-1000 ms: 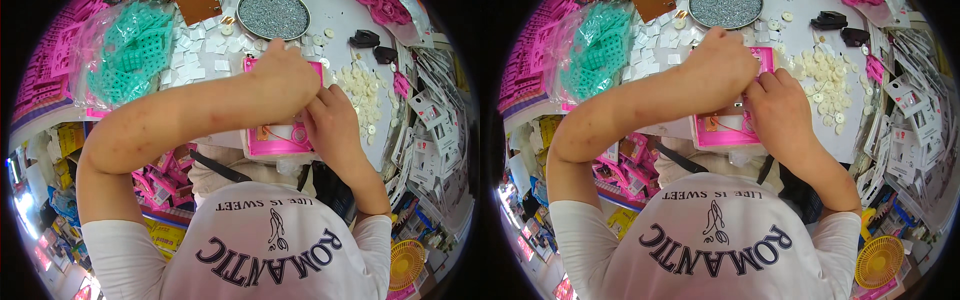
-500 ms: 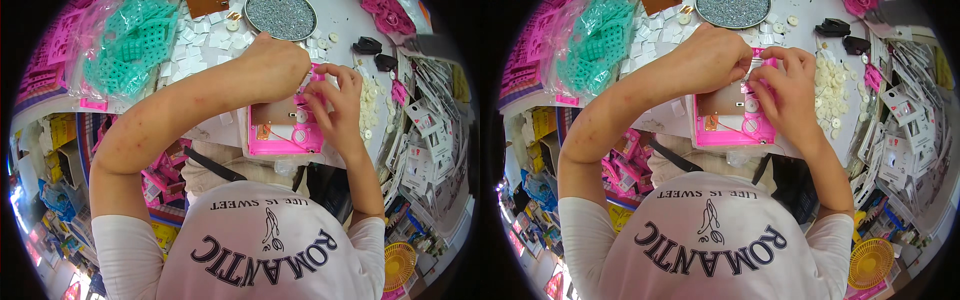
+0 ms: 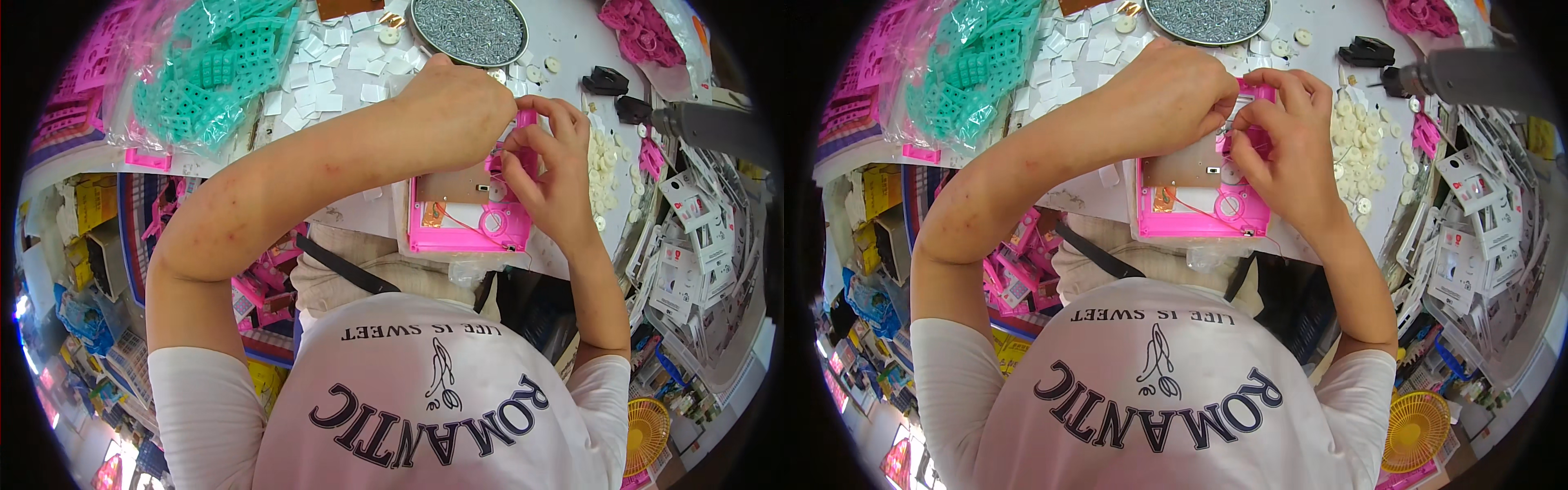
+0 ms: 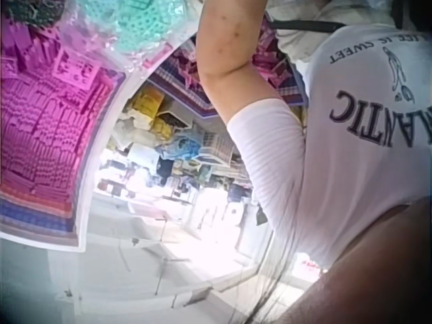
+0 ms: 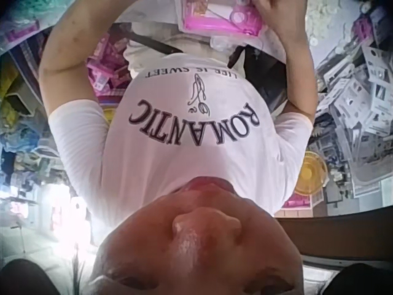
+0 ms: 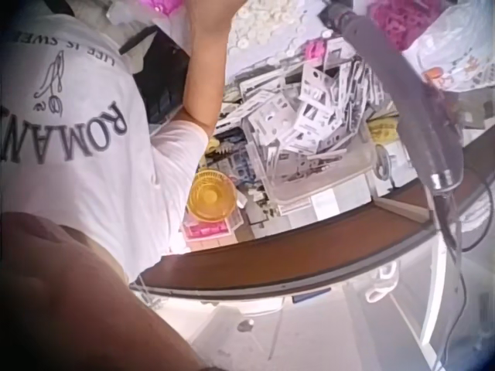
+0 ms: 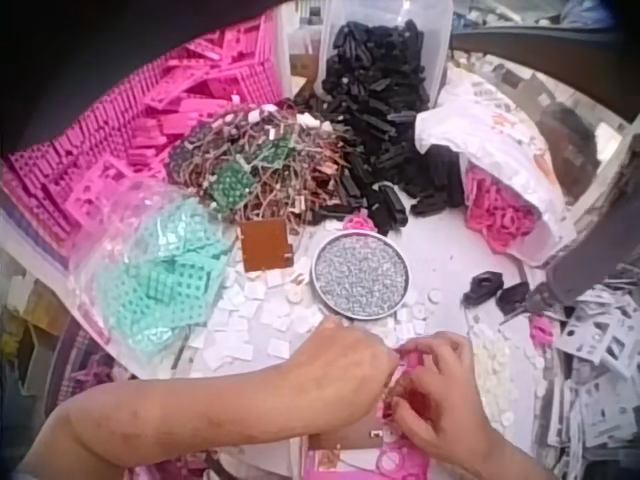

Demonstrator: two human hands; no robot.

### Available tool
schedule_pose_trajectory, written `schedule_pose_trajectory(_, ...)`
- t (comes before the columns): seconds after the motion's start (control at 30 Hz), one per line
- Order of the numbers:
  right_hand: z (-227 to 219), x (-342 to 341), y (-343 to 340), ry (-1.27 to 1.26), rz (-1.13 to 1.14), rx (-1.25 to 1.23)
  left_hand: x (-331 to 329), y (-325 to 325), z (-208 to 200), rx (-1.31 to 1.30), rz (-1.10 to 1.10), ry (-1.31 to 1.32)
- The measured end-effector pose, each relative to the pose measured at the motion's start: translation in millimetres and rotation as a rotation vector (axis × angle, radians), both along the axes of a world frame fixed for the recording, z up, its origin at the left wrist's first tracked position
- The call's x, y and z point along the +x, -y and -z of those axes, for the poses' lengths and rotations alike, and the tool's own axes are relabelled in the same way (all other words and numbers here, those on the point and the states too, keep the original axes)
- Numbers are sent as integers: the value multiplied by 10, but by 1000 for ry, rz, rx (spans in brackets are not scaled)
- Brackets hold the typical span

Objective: Assembling and packaging small toy sets into pink plastic frames and clear plastic bags.

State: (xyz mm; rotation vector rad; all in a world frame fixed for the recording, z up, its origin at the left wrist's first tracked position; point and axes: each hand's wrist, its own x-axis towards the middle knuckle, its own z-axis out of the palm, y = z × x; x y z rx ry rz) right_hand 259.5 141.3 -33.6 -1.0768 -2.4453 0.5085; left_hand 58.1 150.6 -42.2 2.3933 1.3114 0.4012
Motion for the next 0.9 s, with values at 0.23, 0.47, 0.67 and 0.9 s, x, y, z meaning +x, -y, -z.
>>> schedule_pose_trajectory(0.23,-79,-62,-25,136,-81,150,7,-6,-39,-23,17,-1)
schedule_pose_trajectory(0.47,-257,127,39,338,-302,159,5,21,27,26,10,35)
schedule_pose_trajectory(0.67,-109,203,85,153,-249,6,15,-61,-49,2,37,-54)
schedule_pose_trajectory(0.9,53,91,329,116,-105,125,-1,-74,-45,28,82,-65)
